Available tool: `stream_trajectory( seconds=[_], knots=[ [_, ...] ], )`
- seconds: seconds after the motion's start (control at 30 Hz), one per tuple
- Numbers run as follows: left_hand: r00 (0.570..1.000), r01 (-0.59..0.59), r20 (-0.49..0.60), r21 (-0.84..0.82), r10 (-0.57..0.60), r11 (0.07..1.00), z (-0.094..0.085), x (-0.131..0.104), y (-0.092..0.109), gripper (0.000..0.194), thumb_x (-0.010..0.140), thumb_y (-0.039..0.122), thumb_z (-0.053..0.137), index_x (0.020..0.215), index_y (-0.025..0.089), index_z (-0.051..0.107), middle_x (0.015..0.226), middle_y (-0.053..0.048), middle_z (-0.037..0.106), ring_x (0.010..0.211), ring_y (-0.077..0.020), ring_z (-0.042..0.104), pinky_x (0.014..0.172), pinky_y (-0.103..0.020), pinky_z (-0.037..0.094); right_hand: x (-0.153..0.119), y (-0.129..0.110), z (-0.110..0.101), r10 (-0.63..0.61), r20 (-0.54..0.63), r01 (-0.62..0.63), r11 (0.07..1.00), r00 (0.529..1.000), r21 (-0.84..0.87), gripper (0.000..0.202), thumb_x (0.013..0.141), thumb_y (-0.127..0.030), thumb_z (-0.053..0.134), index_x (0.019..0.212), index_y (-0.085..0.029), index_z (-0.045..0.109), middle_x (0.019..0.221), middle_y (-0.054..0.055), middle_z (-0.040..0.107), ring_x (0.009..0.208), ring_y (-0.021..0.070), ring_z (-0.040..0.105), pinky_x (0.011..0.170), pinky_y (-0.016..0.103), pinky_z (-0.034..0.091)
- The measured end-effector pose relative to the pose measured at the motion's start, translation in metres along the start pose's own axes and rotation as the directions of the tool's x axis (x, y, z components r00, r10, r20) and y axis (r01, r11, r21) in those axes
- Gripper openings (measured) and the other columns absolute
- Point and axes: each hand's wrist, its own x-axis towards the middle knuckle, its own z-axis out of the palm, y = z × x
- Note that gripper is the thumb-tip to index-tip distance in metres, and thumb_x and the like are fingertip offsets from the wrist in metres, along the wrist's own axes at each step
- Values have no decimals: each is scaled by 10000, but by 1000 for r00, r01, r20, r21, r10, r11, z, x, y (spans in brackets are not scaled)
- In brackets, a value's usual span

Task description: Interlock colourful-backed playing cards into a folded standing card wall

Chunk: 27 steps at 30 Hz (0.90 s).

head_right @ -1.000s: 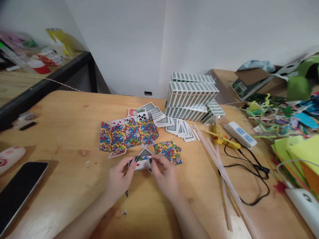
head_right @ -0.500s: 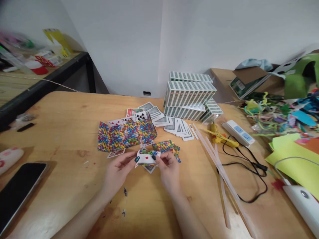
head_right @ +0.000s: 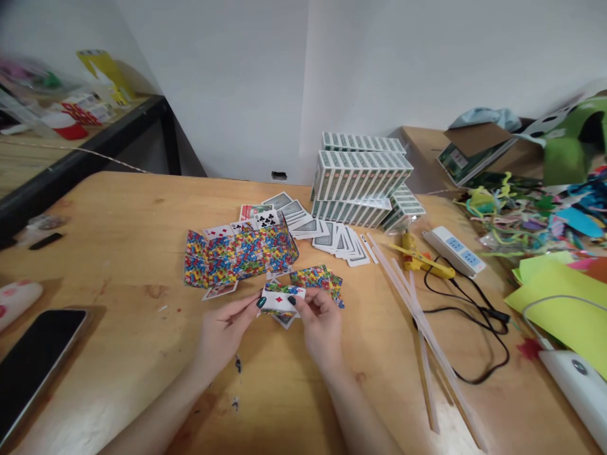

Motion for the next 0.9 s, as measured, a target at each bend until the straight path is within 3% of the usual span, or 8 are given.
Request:
stream_trajectory(
  seconds=[0.23, 0.37, 0.5, 0.63, 0.9],
  knots=[
    [988, -154, 14, 81, 153, 985, 3, -4, -3, 241, 771, 231, 540, 960, 196, 685, 1013, -63, 678, 922, -203, 629, 876, -350, 485, 2, -2, -2, 18, -14, -19, 999, 1000, -29, 233, 629, -355, 712, 718, -180, 588, 641, 7, 639, 572, 141, 569, 553, 256, 445],
    [1000, -18, 8, -42, 19, 999, 1, 0, 0, 224, 733, 254, 586, 915, 183, 694, 952, -75, 696, 843, -198, 645, 792, -331, 519, 2, -4, -2, -6, 30, 7, 999, 1000, -33, 221, 638, -356, 708, 682, -182, 579, 604, -12, 609, 542, 121, 539, 527, 236, 419],
    [985, 162, 90, -189, -147, 969, 0, 7, 1, 221, 665, 288, 652, 831, 146, 683, 806, -54, 706, 682, -160, 636, 612, -252, 519, 0, -4, -2, -8, 78, 11, 999, 997, -34, 189, 659, -329, 698, 690, -187, 577, 595, -29, 585, 532, 103, 519, 519, 220, 407],
    [984, 160, 92, -92, -151, 983, 1, 8, -2, 142, 653, 281, 654, 644, 139, 659, 583, 5, 628, 533, -106, 545, 489, -185, 421, -2, -3, -2, -28, 110, 34, 998, 994, -51, 180, 662, -324, 693, 698, -190, 578, 588, -31, 573, 538, 107, 516, 515, 223, 411],
    [974, 213, 95, -103, -204, 972, 1, 7, -1, 140, 652, 278, 654, 683, 151, 701, 598, -12, 655, 540, -123, 560, 494, -197, 428, 2, -4, -3, -40, 69, 46, 995, 997, -89, 214, 635, -323, 714, 705, -190, 562, 614, -28, 556, 551, 106, 507, 520, 221, 415]
  ],
)
